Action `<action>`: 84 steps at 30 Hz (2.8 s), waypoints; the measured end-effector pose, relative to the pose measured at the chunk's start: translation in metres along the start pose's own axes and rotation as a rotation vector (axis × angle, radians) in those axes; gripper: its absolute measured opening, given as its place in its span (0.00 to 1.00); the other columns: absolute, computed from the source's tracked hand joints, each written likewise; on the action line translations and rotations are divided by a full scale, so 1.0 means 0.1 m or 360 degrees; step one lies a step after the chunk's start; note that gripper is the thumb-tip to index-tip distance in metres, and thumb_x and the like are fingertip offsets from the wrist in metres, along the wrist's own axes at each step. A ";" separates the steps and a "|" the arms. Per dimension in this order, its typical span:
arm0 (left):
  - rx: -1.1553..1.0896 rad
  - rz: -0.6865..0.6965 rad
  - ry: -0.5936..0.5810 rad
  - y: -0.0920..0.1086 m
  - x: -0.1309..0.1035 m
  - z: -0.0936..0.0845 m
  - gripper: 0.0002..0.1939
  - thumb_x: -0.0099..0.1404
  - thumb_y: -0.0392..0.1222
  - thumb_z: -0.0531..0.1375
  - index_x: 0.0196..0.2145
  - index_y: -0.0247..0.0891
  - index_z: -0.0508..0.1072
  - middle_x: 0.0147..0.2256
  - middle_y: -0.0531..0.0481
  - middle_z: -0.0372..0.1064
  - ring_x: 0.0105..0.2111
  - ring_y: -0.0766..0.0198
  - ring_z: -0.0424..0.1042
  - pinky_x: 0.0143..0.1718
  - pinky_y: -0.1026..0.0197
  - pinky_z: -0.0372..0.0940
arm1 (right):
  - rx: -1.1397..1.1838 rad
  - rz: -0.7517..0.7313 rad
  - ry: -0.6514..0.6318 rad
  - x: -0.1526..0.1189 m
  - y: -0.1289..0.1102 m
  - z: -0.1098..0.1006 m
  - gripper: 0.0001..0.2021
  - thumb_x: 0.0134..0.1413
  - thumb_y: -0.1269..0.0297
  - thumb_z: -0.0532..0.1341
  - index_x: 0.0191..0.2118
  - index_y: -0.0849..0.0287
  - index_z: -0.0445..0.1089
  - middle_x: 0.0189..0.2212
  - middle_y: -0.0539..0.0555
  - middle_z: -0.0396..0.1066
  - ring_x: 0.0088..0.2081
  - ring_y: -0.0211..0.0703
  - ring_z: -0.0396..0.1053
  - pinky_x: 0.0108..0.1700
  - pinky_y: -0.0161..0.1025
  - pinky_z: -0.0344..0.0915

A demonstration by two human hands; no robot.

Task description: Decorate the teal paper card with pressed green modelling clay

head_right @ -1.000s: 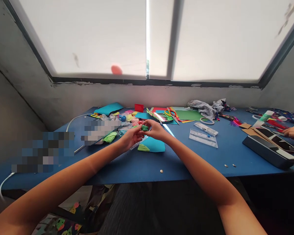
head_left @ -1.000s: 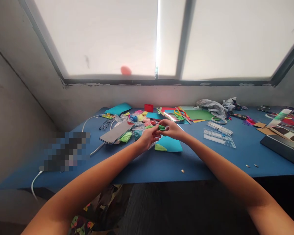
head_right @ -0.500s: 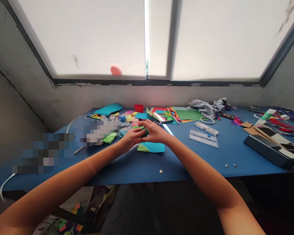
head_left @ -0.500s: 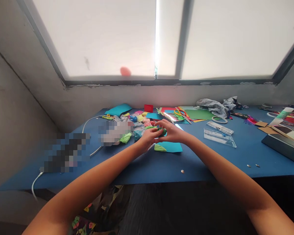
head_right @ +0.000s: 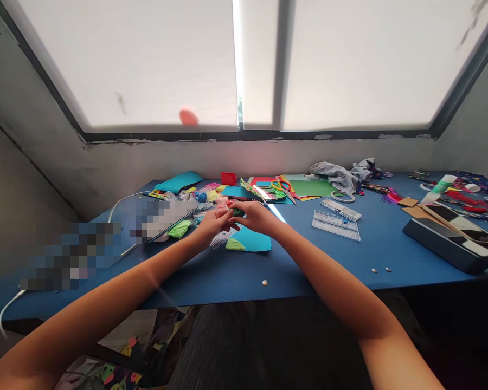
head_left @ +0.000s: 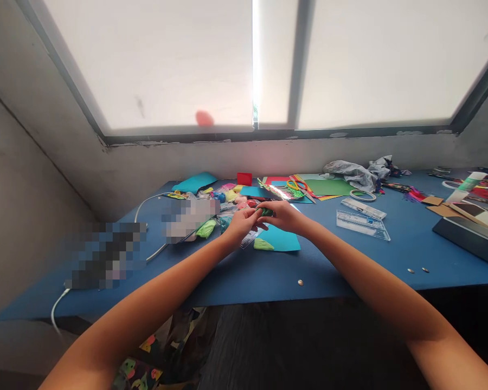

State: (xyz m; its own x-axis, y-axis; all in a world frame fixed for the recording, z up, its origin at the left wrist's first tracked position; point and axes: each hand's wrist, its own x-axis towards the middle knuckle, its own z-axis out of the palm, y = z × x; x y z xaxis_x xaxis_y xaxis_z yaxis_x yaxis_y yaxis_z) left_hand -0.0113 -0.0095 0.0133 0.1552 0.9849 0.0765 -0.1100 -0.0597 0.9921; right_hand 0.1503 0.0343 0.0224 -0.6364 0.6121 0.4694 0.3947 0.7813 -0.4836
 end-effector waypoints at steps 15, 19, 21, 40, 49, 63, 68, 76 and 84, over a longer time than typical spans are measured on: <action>-0.0127 -0.0104 -0.0013 0.00 0.00 0.05 0.14 0.63 0.45 0.64 0.24 0.35 0.70 0.18 0.54 0.64 0.17 0.71 0.63 0.21 0.67 0.56 | 0.0064 0.0448 0.0552 -0.01 0.39 -0.48 0.31 0.48 0.33 0.58 0.36 0.60 0.77 0.23 0.55 0.75 0.25 0.46 0.72 0.30 0.40 0.65; -0.0256 -0.0228 -0.0050 0.00 0.00 0.05 0.17 0.65 0.51 0.61 0.25 0.35 0.70 0.22 0.50 0.68 0.21 0.67 0.68 0.23 0.66 0.62 | 0.0012 0.0451 0.0596 -0.01 0.29 -0.41 0.33 0.54 0.34 0.54 0.45 0.60 0.76 0.30 0.57 0.78 0.33 0.51 0.74 0.35 0.41 0.65; -0.0302 -0.0269 -0.0082 0.01 -0.01 0.06 0.21 0.66 0.56 0.58 0.26 0.35 0.71 0.26 0.46 0.72 0.25 0.63 0.72 0.25 0.65 0.65 | 0.0033 0.0375 0.0459 0.01 0.16 -0.28 0.28 0.55 0.38 0.56 0.46 0.57 0.77 0.38 0.57 0.79 0.39 0.52 0.74 0.39 0.41 0.66; -0.0117 -0.0151 -0.0144 -0.03 0.01 0.07 0.22 0.54 0.54 0.70 0.21 0.34 0.70 0.17 0.54 0.66 0.18 0.73 0.62 0.22 0.68 0.56 | 0.0696 0.0614 -0.0416 0.03 0.04 -0.22 0.26 0.48 0.39 0.64 0.32 0.62 0.71 0.24 0.55 0.76 0.23 0.39 0.74 0.25 0.35 0.71; -0.0331 -0.0280 0.0009 0.01 -0.02 0.08 0.16 0.68 0.35 0.58 0.21 0.35 0.63 0.19 0.54 0.63 0.18 0.72 0.63 0.21 0.70 0.57 | 0.0564 0.0792 0.0374 -0.02 0.52 -0.55 0.26 0.51 0.38 0.62 0.36 0.61 0.70 0.29 0.57 0.77 0.21 0.37 0.72 0.21 0.32 0.67; -0.0397 -0.0365 -0.0048 0.07 -0.09 0.11 0.17 0.71 0.41 0.56 0.25 0.31 0.71 0.22 0.49 0.69 0.22 0.69 0.69 0.26 0.67 0.62 | 0.0426 0.0461 -0.0044 0.05 -0.05 -0.03 0.26 0.44 0.36 0.62 0.24 0.59 0.69 0.23 0.54 0.73 0.27 0.42 0.71 0.26 0.36 0.67; -0.0303 -0.0286 -0.0015 0.03 -0.05 0.09 0.15 0.68 0.35 0.60 0.23 0.32 0.69 0.19 0.53 0.66 0.18 0.74 0.63 0.25 0.69 0.58 | 0.0422 0.0480 -0.0145 0.06 -0.04 -0.09 0.30 0.44 0.31 0.57 0.22 0.58 0.64 0.17 0.50 0.66 0.19 0.35 0.63 0.23 0.35 0.61; -0.0258 -0.0325 -0.0013 0.09 -0.08 0.11 0.15 0.69 0.34 0.55 0.23 0.33 0.67 0.17 0.55 0.62 0.17 0.73 0.61 0.23 0.69 0.57 | 0.0214 0.0554 0.0169 0.02 0.19 -0.31 0.29 0.45 0.31 0.58 0.21 0.56 0.59 0.15 0.46 0.58 0.20 0.35 0.57 0.25 0.35 0.55; -0.0310 -0.0477 -0.0060 0.09 -0.07 0.10 0.24 0.73 0.50 0.50 0.21 0.35 0.64 0.18 0.53 0.60 0.16 0.71 0.61 0.20 0.69 0.58 | 0.0050 0.0483 0.0380 0.03 0.13 -0.41 0.30 0.56 0.35 0.48 0.43 0.60 0.66 0.34 0.56 0.72 0.32 0.43 0.69 0.30 0.38 0.65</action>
State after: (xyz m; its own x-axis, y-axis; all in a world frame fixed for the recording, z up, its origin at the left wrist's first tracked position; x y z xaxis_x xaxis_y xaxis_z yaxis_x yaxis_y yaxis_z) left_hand -0.0041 -0.0186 0.0228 0.2444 0.9471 -0.2078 -0.2385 0.2664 0.9339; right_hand 0.1806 0.0512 0.0476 -0.3202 0.8291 0.4584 0.5186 0.5583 -0.6476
